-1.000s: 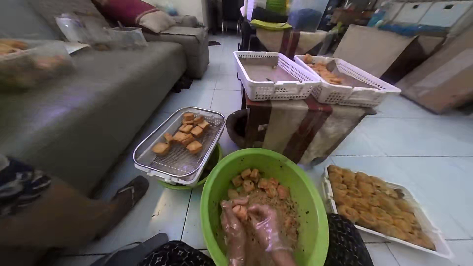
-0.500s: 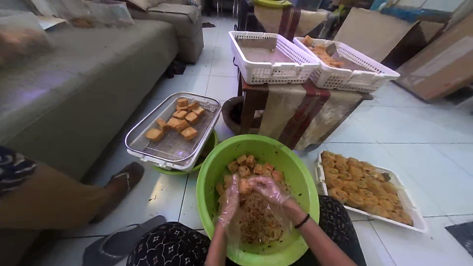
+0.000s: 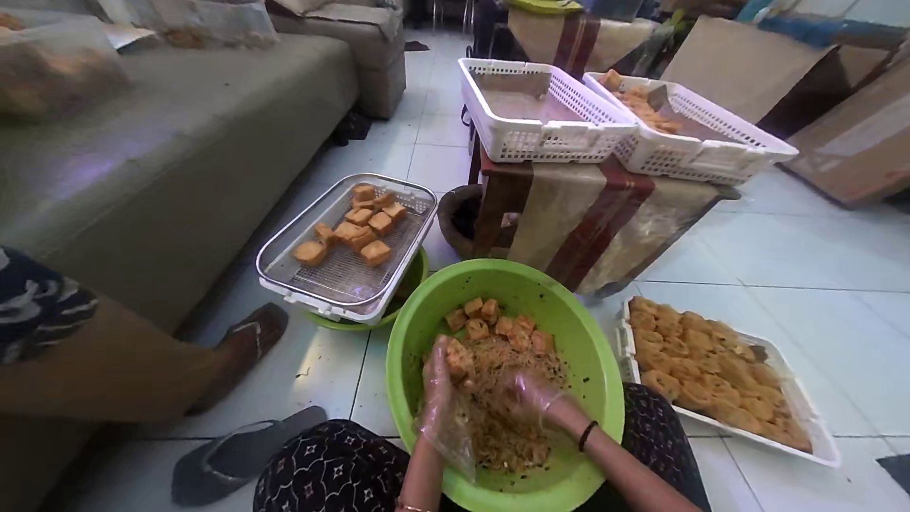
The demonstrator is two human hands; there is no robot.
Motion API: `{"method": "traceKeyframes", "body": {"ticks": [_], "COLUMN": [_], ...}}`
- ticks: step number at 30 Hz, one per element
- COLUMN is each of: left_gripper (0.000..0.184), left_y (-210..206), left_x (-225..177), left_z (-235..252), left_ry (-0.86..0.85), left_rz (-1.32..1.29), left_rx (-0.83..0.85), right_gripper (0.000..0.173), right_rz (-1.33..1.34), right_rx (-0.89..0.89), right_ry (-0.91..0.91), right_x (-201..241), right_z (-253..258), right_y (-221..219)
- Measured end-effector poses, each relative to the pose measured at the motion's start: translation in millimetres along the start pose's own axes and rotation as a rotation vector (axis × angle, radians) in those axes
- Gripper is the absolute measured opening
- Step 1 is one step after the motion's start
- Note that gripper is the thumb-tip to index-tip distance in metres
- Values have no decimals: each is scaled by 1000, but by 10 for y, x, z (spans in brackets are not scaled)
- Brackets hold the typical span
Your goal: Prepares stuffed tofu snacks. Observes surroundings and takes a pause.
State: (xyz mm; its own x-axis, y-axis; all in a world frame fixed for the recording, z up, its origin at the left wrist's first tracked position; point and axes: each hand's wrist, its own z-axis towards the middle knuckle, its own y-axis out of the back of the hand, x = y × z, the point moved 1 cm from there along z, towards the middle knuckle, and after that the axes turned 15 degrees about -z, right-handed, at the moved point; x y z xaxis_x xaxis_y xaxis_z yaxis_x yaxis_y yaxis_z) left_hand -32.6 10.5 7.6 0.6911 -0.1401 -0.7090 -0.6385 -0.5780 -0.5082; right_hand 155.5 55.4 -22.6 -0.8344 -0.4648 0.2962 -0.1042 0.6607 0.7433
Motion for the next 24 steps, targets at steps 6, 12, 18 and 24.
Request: {"method": "traceKeyframes", "body": {"ticks": [6,12,18,24], "left_gripper": [41,38,36,32], "left_y": [-72,-71,-52,-21], "left_x": [-12,3,-1,55], "left_z": [-35,-13,-29,10], "left_ry": [68,48,17,-51], "left_rz": [-1,-41,-62,-8], "left_rx": [-25,-75,-58,11], "right_gripper": [27,51,51,30], "right_rz": [-53,224,-73,-88], "right_rx": [-1,-156,-11,138], "right_ry": [58,42,-116,-76], "right_x": [-66,3,-52,35], "right_z": [-104,-254,-314,-415], "right_y": [-60,283,163,17]}}
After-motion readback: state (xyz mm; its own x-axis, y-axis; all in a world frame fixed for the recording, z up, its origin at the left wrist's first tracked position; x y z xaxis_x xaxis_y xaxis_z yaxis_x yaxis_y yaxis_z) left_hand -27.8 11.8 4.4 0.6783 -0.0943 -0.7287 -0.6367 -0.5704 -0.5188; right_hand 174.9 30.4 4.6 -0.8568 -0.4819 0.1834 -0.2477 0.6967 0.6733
